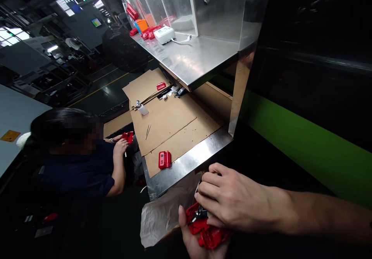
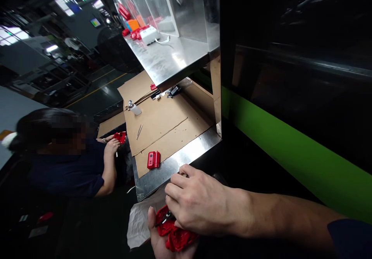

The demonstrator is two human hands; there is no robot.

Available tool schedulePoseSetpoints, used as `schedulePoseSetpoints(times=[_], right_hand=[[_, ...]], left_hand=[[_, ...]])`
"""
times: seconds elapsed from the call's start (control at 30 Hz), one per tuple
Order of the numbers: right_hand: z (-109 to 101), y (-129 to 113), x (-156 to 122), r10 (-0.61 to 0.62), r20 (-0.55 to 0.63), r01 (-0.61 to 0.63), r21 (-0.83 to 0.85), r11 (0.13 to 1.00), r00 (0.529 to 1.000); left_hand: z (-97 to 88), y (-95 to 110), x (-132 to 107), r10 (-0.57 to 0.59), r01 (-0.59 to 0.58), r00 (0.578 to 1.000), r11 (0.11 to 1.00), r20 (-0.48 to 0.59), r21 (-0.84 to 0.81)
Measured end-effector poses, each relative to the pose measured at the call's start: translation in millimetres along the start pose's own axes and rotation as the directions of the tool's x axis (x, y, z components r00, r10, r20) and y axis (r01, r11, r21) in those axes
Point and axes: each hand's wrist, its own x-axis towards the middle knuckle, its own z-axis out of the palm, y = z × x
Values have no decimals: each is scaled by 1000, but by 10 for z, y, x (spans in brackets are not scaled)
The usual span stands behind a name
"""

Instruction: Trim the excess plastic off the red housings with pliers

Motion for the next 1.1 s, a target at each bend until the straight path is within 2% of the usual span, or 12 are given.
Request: schedulePoseSetpoints(times=[0.3,0.43,0.53,0.6,0.7,0.8,0.87,0.93,1.0,1.03,1.1], right_hand=[[40,-1,-3,1,-20,-1,-23,1000,1000],[75,7,-5,-3,-12,3,-16,1000,1000],[144,18,-16,-16,-63,17,15,1000,998],[199,37,-33,-17,-77,20,37,999,997],[239,86,-80,4,-55,0,60,998,998],[198,124,-143,101,-5,-99,154,983,995],[149,109,-171,272,33,-266,354,897,962],[112,48,-173,470,111,-434,609,664,876],[109,-41,-150,558,193,-474,776,417,807],[121,-87,-133,569,216,-468,814,344,794],[164,-162,-101,556,231,-440,855,275,798]], left_hand=[[-39,13,0,-32,32,999,999,-3,20],[0,4,-3,-13,12,990,1000,-138,-6],[16,7,-1,-44,27,975,997,-216,-78],[1,14,12,-73,55,976,994,-203,-97],[-58,34,48,-79,75,992,996,-100,-44],[-119,61,87,-22,23,1000,998,-17,52],[-137,67,101,27,-21,998,991,-48,136],[-132,47,102,57,-32,990,980,-125,197],[-120,1,98,91,-44,976,973,-200,228],[-120,-26,97,116,-58,968,967,-225,249],[-143,-70,106,185,-102,955,940,-233,325]])
